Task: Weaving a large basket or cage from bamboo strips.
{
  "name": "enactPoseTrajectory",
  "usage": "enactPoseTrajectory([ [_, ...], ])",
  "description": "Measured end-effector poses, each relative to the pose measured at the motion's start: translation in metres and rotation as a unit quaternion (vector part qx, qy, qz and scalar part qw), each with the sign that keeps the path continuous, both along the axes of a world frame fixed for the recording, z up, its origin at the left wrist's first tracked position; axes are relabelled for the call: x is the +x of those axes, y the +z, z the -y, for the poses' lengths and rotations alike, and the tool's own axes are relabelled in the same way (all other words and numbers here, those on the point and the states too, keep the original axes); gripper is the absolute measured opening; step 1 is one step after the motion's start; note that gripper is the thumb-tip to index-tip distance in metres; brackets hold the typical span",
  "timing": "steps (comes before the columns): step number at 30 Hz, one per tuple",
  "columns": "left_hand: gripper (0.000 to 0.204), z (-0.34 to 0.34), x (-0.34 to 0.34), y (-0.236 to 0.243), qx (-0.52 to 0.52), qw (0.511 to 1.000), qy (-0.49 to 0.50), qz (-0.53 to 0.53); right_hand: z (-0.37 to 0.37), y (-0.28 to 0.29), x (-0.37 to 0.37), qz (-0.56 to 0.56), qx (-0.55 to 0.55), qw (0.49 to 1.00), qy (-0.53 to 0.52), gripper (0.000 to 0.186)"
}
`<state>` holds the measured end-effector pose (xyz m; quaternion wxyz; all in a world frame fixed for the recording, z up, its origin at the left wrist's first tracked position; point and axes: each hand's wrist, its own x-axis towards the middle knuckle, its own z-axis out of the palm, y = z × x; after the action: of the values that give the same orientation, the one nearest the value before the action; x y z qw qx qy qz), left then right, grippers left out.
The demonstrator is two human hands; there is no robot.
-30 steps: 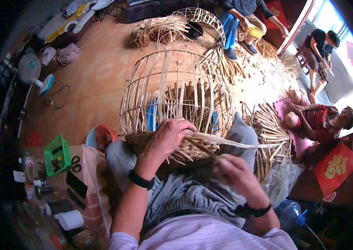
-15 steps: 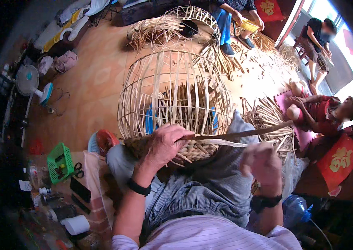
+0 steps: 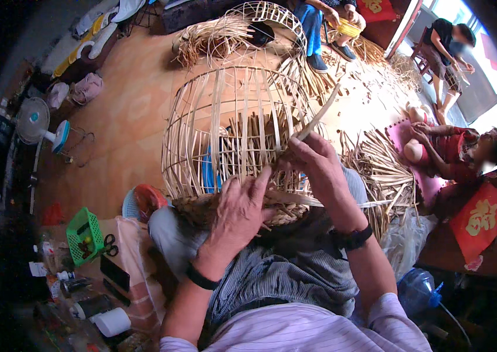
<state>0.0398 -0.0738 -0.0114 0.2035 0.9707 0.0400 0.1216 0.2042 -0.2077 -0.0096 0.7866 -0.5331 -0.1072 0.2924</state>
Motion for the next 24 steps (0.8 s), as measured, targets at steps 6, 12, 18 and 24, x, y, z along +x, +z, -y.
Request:
enactPoseTrajectory([
  [6,0.057,0.014,-0.005,0.002,0.158,0.979,0.005,-0.127,-0.001,0.015,-0.008,0.277,-0.105,0.949,0.108,0.015],
  [12,0.030,0.004,-0.008,-0.020,0.065,0.992,-0.018,0.106,-0.003,0.006,-0.022,0.586,-0.380,0.707,0.111,0.023],
  [18,0.035,-0.002,-0.001,-0.017,0.026,0.997,-0.013,0.070,-0.005,-0.010,-0.022,0.575,-0.335,0.743,0.071,0.032],
  [24,0.051,0.000,0.001,-0.007,-0.011,0.999,-0.009,0.039,0.019,-0.005,-0.033,0.411,-0.263,0.871,0.058,0.051],
])
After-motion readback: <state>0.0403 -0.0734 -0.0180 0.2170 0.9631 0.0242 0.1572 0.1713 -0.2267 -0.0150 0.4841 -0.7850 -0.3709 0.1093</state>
